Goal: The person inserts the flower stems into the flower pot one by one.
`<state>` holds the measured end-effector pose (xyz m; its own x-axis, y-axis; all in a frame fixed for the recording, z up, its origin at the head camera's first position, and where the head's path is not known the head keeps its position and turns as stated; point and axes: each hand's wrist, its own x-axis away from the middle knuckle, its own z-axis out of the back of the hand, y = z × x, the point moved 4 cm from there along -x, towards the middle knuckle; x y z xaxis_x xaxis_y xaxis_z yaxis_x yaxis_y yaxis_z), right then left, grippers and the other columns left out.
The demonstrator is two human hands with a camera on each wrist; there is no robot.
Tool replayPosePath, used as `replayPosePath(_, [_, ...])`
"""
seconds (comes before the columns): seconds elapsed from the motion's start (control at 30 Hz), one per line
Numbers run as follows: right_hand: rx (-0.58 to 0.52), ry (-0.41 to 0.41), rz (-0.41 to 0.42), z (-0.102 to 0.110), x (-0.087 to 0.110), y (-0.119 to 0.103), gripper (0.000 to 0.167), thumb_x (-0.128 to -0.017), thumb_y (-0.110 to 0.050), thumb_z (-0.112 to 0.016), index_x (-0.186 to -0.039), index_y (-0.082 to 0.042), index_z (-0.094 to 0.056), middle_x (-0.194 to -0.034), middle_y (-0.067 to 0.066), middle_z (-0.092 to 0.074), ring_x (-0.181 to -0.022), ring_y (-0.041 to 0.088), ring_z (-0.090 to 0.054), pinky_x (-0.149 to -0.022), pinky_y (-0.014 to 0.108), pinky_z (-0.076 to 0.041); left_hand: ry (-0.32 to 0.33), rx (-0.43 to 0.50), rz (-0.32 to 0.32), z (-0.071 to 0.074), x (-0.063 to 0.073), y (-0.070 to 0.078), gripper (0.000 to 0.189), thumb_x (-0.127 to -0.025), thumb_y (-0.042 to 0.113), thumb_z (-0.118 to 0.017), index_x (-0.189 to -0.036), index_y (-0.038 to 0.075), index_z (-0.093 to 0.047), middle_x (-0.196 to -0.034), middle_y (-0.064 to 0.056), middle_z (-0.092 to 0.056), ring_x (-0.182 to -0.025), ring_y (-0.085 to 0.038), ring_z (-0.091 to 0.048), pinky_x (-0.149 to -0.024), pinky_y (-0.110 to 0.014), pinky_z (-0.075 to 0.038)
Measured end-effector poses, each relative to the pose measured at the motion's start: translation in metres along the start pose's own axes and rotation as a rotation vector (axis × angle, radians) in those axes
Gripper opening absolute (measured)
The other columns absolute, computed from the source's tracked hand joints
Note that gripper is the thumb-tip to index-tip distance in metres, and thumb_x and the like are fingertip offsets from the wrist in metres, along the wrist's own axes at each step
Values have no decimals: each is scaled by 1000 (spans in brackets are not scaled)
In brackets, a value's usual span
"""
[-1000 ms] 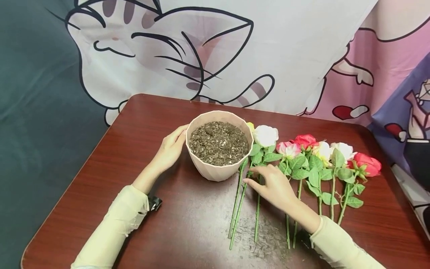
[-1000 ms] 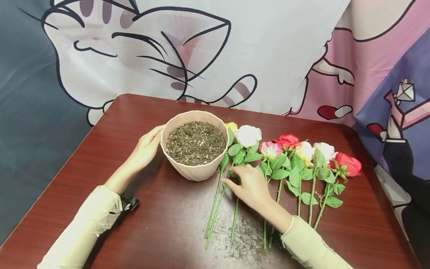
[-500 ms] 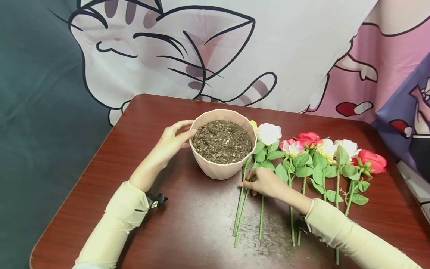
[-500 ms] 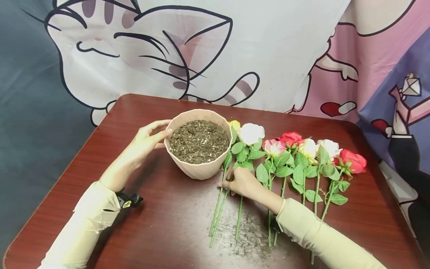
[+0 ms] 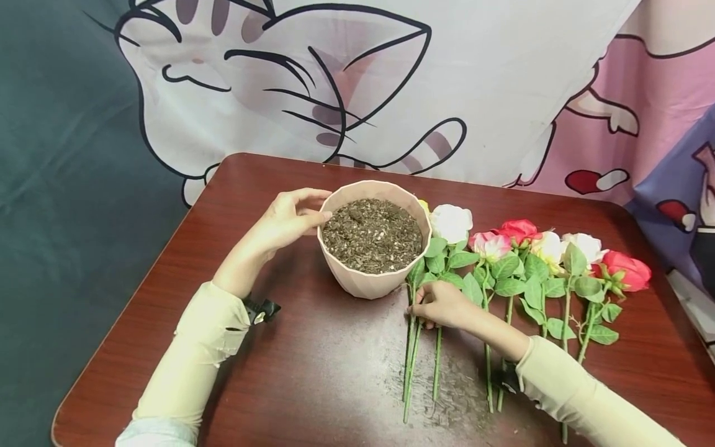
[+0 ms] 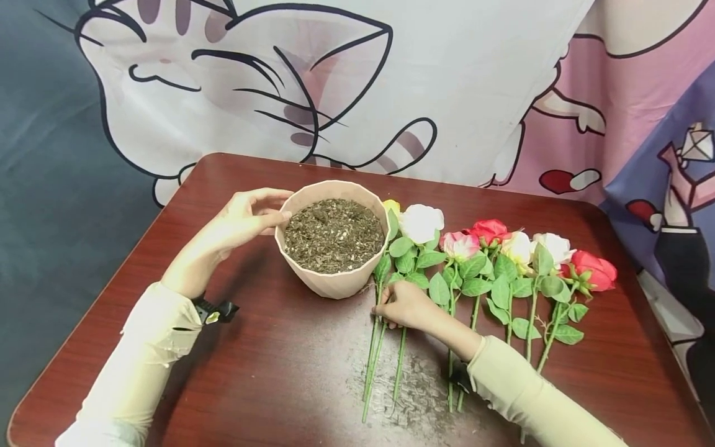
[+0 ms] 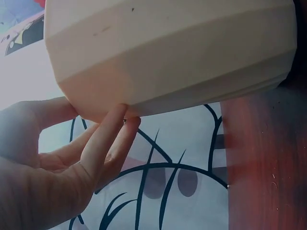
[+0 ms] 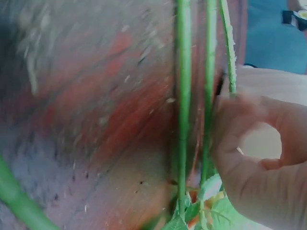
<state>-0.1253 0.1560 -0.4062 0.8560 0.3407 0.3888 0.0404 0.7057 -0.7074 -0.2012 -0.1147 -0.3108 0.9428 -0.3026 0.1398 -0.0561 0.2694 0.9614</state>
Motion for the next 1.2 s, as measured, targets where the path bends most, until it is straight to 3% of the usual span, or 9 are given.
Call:
replayPosePath(0.23, [-271, -94, 67, 9, 12, 0, 11, -85, -2, -58, -89, 6, -53, -70, 10, -64, -59, 21, -63, -58, 36, -56, 3, 2, 18, 0, 2, -1, 47, -90, 7, -60, -136, 8, -48, -121, -18, -59, -104, -23, -61, -81, -32, -54])
replayPosePath(0.4, [-300, -80, 110, 24, 23, -3, 14, -87, -1, -57, -93, 9, -50, -74, 13, -65, -64, 26, -64, -63, 40, -57, 4, 19, 17, -1, 3, -4, 48, -90, 6, -59, -137, 8, -47, -117, -20, -61, -100, -20, -62, -81, -32, -54])
replayPosePath(0.67, [-48, 188, 114, 58, 49, -23, 17, -92, -12, -59, -100, 0, -50, -74, 6, -66, -68, 22, -65, -61, 31, -55, 38, 91, 23, -1, 1, -5, 46, -88, 5, -61, -133, 6, -52, -120, -18, -59, -96, -17, -63, -79, -33, -55])
replayPosePath(0.87, [52, 337, 204, 85, 64, -34, 15, -94, -12, -57, -103, -2, -50, -79, 7, -68, -63, 8, -64, -51, 24, -48, 46, 88, 26, 0, 1, -6, 45, -89, 4, -60, -133, 5, -51, -121, -19, -59, -98, -17, -61, -79, -31, -55])
replayPosePath(1.03, [38, 426, 306, 109, 70, -42, 14, -93, -7, -57, -102, 0, -49, -77, 5, -68, -60, 6, -63, -46, 23, -44, 53, 77, 24, -1, 2, -7, 44, -90, 6, -59, -133, 6, -52, -123, -17, -58, -102, -19, -60, -80, -31, -55])
replayPosePath(1.2, [16, 571, 395, 136, 75, -51, 12, -90, -3, -59, -98, -7, -51, -70, -12, -64, -56, 3, -59, -45, 20, -41, 65, 85, 22, -1, 4, -7, 44, -90, 6, -59, -134, 7, -51, -124, -15, -57, -102, -18, -59, -81, -31, -54])
